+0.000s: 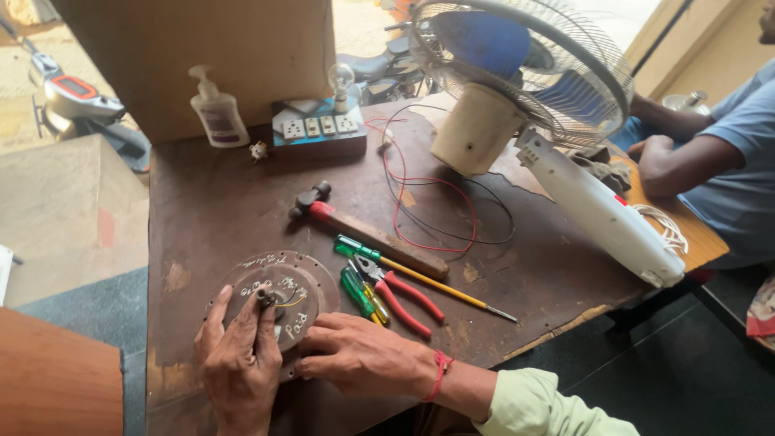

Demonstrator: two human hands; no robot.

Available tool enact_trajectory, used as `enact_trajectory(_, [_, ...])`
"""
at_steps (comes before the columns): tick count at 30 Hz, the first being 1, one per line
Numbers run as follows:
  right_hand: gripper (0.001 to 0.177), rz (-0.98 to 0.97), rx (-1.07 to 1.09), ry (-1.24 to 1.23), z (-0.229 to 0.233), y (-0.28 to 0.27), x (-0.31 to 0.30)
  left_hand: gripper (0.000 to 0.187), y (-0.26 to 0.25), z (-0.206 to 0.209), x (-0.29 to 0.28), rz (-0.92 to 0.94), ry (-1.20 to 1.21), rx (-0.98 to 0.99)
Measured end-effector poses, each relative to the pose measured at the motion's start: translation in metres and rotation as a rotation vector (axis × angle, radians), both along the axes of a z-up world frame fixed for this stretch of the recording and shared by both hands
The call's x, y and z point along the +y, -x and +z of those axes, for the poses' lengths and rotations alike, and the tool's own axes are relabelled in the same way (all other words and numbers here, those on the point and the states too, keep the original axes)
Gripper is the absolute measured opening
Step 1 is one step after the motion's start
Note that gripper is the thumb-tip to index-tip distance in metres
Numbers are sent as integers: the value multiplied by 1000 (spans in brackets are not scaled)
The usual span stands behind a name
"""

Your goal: The person works on a fan motor by tightening screws with a screwdriver and using a hammer and pliers to fit parts together.

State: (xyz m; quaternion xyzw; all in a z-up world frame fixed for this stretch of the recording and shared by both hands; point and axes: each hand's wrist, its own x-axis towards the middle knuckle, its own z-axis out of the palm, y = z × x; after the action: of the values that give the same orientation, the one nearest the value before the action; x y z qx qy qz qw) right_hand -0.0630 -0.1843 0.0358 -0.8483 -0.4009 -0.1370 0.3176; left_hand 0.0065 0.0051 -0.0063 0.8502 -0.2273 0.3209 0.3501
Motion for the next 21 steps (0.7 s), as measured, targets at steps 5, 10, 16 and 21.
enact_trajectory(5, [46,-21,10,32,-7,2,-2,26,-3,-10,1,22,-10,3])
enact_trajectory(10, [54,1,22,-11,-13,2,-1,27,-7,-15,3,14,-28,-11])
enact_trajectory(16, [49,-61,3,15,-19,4,0,29,-5,-19,3,22,24,28])
enact_trajectory(21, [53,5,12,-29,-24,0,-3,31,-4,-20,3,32,26,51])
